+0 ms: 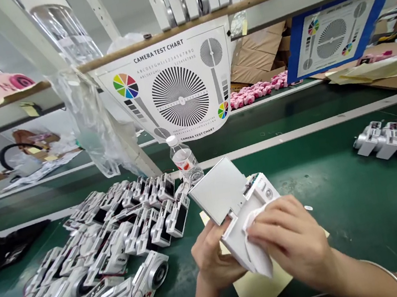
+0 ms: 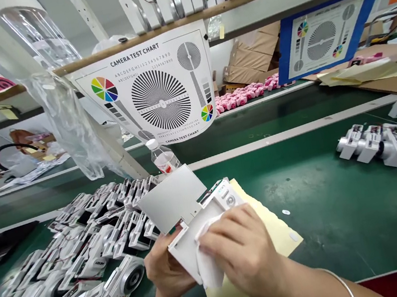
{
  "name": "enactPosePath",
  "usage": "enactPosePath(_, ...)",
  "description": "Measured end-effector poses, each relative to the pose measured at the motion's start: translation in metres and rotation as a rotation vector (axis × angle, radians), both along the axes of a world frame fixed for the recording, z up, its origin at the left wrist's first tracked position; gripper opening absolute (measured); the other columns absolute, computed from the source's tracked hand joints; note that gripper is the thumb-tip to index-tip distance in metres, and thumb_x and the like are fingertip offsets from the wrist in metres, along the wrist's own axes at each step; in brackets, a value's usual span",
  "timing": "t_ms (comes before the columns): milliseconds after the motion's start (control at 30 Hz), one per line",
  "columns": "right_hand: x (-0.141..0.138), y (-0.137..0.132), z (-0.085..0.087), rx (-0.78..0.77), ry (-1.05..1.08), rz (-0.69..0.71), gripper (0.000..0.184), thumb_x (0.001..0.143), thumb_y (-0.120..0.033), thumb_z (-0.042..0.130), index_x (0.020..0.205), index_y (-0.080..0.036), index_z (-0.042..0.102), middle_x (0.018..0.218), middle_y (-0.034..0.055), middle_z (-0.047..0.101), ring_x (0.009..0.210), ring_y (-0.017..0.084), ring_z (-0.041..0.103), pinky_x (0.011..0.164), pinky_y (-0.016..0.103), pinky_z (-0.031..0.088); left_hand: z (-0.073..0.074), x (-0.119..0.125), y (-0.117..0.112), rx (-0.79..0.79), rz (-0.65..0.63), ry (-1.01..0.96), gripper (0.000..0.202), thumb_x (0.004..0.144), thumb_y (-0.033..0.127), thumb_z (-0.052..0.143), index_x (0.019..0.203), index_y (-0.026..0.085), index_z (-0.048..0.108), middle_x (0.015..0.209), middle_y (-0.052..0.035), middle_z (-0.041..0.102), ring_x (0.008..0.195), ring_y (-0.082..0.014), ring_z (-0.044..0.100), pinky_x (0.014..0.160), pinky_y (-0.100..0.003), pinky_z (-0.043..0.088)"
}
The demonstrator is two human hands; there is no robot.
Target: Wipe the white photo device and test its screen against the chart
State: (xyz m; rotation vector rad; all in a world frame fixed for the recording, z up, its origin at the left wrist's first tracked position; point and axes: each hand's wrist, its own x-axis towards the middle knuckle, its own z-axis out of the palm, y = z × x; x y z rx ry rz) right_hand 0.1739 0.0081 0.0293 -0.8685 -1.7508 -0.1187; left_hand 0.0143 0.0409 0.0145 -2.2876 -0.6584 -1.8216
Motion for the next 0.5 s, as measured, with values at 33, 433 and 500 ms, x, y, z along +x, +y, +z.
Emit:
enactPosePath(33, -0.001, 0.001, -0.001, 0.009, 0.02, -0.037, 0.011, 0.078, -0.006, 0.059, 0.079, -0.015, 0.065, 0.073, 0.0025, 0.068, 0.067, 0.015, 0.055, 0.064, 0.032, 0.041, -0.001, 0.001, 0.001, -0.001, -0.011, 0.014, 0.042, 0.067, 0.034, 0.072, 0.101, 0.014, 0.056, 0.079, -0.0075, 0.068, 0.067, -0.0194, 0.068, 0.057, -0.022, 0.057)
enactPosePath(433, -0.021, -0.022, -0.001, -0.089, -0.134, 0.178, 0.023, 0.082, -0.004, 0.04, 0.089, -0.008, 0.061, 0.08, 0.0094, 0.064, 0.075, 0.018, 0.052, 0.069, 0.033, 0.041, -0.014, -0.006, 0.012, -0.179, -0.254, -0.052, 0.052, 0.063, 0.042, 0.076, 0.104, 0.018, 0.055, 0.092, -0.0085, 0.066, 0.076, -0.0199, 0.066, 0.064, -0.026, 0.054)
enactPosePath(500, -0.016, -0.022, -0.002, -0.076, -0.191, 0.202, 0.023, 0.081, -0.005, 0.039, 0.086, -0.009, 0.061, 0.077, 0.0081, 0.062, 0.076, 0.019, 0.051, 0.072, 0.034, 0.038, -0.008, -0.008, 0.012, -0.139, -0.236, -0.016, 0.05, 0.064, 0.041, 0.075, 0.104, 0.018, 0.056, 0.096, -0.0094, 0.066, 0.08, -0.0216, 0.066, 0.068, -0.03, 0.055)
